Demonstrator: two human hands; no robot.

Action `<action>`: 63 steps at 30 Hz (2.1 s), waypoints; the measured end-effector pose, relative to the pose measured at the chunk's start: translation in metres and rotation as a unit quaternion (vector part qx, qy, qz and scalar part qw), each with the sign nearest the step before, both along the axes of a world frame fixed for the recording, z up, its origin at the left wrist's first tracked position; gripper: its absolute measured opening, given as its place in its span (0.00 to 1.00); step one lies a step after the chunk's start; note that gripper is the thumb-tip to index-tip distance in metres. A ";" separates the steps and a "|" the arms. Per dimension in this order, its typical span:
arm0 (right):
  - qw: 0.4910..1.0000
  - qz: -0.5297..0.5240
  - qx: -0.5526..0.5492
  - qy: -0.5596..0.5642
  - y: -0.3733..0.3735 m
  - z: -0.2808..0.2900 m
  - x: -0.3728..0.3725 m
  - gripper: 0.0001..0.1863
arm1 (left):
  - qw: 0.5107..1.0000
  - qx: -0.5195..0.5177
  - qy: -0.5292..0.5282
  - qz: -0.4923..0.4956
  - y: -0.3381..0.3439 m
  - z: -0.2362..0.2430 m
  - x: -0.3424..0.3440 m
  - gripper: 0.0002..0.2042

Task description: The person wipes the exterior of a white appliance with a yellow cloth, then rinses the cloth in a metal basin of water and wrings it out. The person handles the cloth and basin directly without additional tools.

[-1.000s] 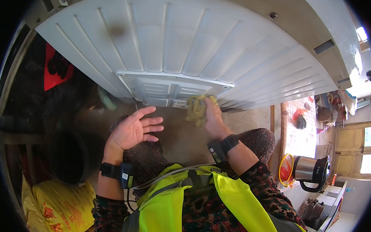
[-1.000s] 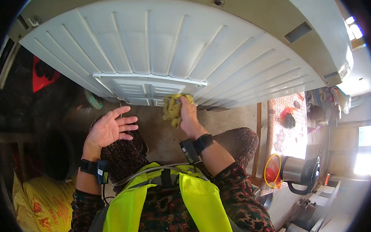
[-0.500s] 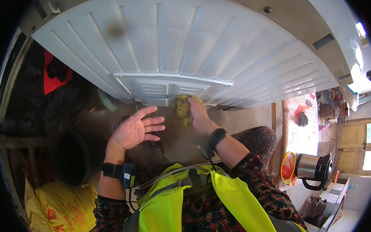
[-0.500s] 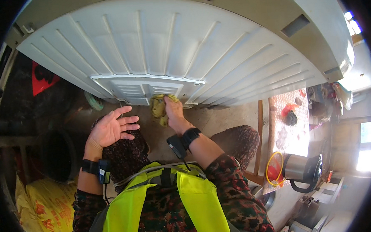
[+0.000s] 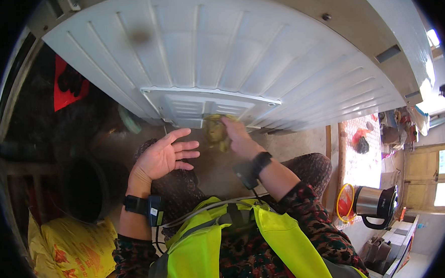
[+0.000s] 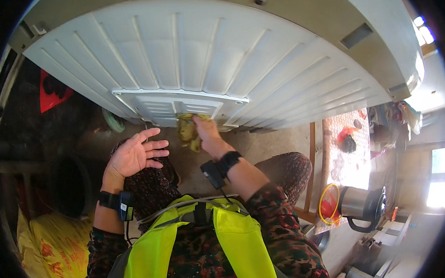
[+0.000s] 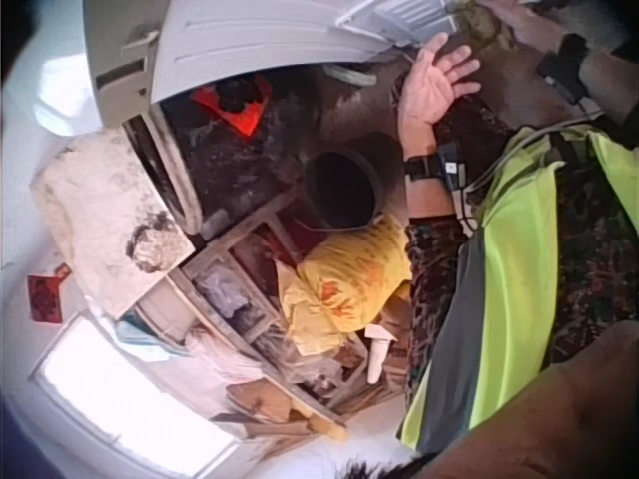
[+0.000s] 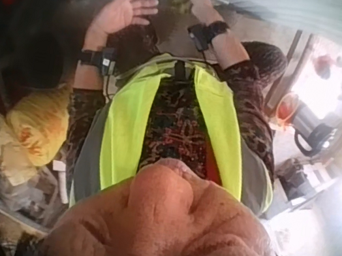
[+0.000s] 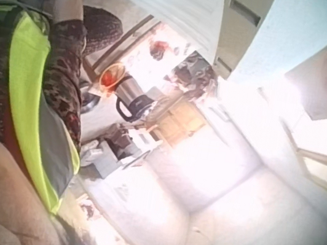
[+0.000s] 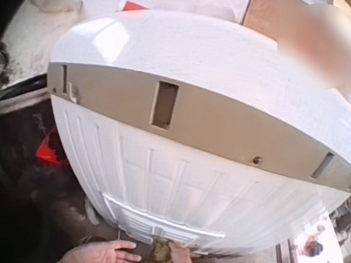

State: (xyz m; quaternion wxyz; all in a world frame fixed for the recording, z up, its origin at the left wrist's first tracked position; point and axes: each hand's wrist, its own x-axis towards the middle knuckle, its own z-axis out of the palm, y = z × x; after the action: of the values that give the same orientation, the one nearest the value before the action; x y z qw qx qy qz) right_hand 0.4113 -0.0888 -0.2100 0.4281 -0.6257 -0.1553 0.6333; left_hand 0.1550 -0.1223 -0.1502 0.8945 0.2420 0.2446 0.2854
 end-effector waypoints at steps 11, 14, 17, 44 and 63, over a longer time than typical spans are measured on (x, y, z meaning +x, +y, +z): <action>0.994 0.087 0.031 0.057 0.011 -0.011 -0.015 0.16 | 0.999 -0.004 -0.032 -0.004 0.002 -0.002 -0.005 0.31; 0.994 0.061 -0.008 0.086 0.021 -0.026 -0.026 0.16 | 1.000 -0.007 -0.012 0.003 0.001 0.000 -0.004 0.31; 0.997 0.069 -0.019 0.033 0.011 -0.037 -0.001 0.15 | 1.000 -0.001 0.006 0.010 0.000 -0.002 -0.004 0.31; 0.999 0.016 0.046 0.017 0.001 -0.040 -0.007 0.16 | 1.000 -0.002 -0.029 -0.004 0.003 -0.006 -0.005 0.31; 0.995 0.062 0.054 -0.049 0.007 -0.068 -0.022 0.14 | 1.000 -0.006 -0.018 -0.006 0.004 0.000 -0.002 0.30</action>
State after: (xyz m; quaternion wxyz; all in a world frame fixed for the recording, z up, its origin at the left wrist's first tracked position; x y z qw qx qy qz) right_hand 0.3888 -0.0820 -0.2782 0.4128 -0.6211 -0.2483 0.6182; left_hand 0.1535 -0.1188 -0.1499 0.9017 0.2335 0.2290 0.2827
